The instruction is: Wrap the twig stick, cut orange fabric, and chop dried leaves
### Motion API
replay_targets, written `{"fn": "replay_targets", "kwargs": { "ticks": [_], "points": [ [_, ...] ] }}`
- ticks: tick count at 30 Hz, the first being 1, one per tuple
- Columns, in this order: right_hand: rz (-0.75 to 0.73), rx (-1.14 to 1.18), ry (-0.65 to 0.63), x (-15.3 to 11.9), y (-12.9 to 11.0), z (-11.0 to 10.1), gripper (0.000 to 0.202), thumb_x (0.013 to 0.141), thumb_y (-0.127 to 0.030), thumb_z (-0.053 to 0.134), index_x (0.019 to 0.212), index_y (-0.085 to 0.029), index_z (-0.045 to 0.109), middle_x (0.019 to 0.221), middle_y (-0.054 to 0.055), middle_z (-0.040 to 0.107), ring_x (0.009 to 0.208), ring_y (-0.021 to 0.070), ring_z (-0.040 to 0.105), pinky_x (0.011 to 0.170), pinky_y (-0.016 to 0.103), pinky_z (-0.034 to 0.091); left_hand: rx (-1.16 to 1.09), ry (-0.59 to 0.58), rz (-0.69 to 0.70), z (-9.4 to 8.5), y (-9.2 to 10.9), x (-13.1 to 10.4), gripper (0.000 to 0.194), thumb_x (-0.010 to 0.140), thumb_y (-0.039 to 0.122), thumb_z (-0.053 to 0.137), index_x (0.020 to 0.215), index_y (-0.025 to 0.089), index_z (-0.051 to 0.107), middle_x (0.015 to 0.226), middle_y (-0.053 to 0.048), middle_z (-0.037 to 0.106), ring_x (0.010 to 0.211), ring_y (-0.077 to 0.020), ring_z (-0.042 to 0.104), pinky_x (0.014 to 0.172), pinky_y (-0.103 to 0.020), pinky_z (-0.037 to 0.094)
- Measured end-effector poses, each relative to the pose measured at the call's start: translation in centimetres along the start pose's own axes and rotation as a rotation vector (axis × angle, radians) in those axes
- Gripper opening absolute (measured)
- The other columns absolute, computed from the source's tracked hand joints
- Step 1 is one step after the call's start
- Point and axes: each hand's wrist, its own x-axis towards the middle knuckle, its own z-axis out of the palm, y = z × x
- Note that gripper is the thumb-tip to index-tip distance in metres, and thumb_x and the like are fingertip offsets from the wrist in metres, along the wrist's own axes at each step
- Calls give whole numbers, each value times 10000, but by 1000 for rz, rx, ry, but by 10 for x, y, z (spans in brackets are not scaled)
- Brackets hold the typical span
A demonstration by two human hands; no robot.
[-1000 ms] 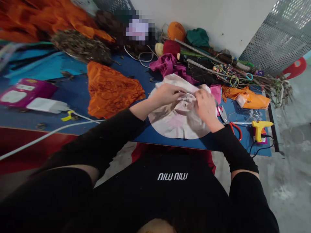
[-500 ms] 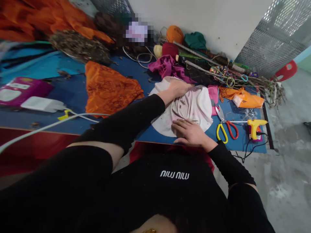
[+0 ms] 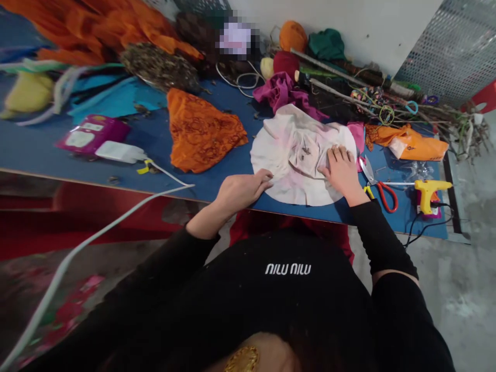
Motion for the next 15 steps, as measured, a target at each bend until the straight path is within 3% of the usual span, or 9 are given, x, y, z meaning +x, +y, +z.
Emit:
{"fn": "replay_targets", "kwargs": {
  "ticks": [6, 10, 15],
  "points": [
    [22, -43, -17, -8, 2, -2, 703, 1068, -508, 485, 1592, -39, 494, 1681, 254, 483, 1599, 409, 396, 1301, 607, 289, 110, -13, 92, -9, -18, 2, 392, 1139, 352, 388, 1334, 142, 656, 994, -170, 802, 980, -353, 785, 681, -335, 413],
    [33, -54, -50, -11, 5, -4, 728, 1086, -553, 423, 1625, -64, 455, 1711, 237, 449, 1623, 389, 364, 1307, 595, 282, 182, -44, 55, -20, -40, -10, 387, 1125, 353, 419, 1291, 119, 678, 938, -170, 792, 895, -365, 777, 621, -349, 370],
    [49, -59, -67, -11, 7, 0, 765, 1099, -596, 343, 1651, -72, 416, 1741, 233, 401, 1642, 381, 337, 1318, 591, 267, -5, 34, 98, -9, -40, -7, 443, 1120, 426, 446, 1484, 224, 595, 1048, -104, 816, 948, -304, 780, 635, -302, 350]
  ]
}}
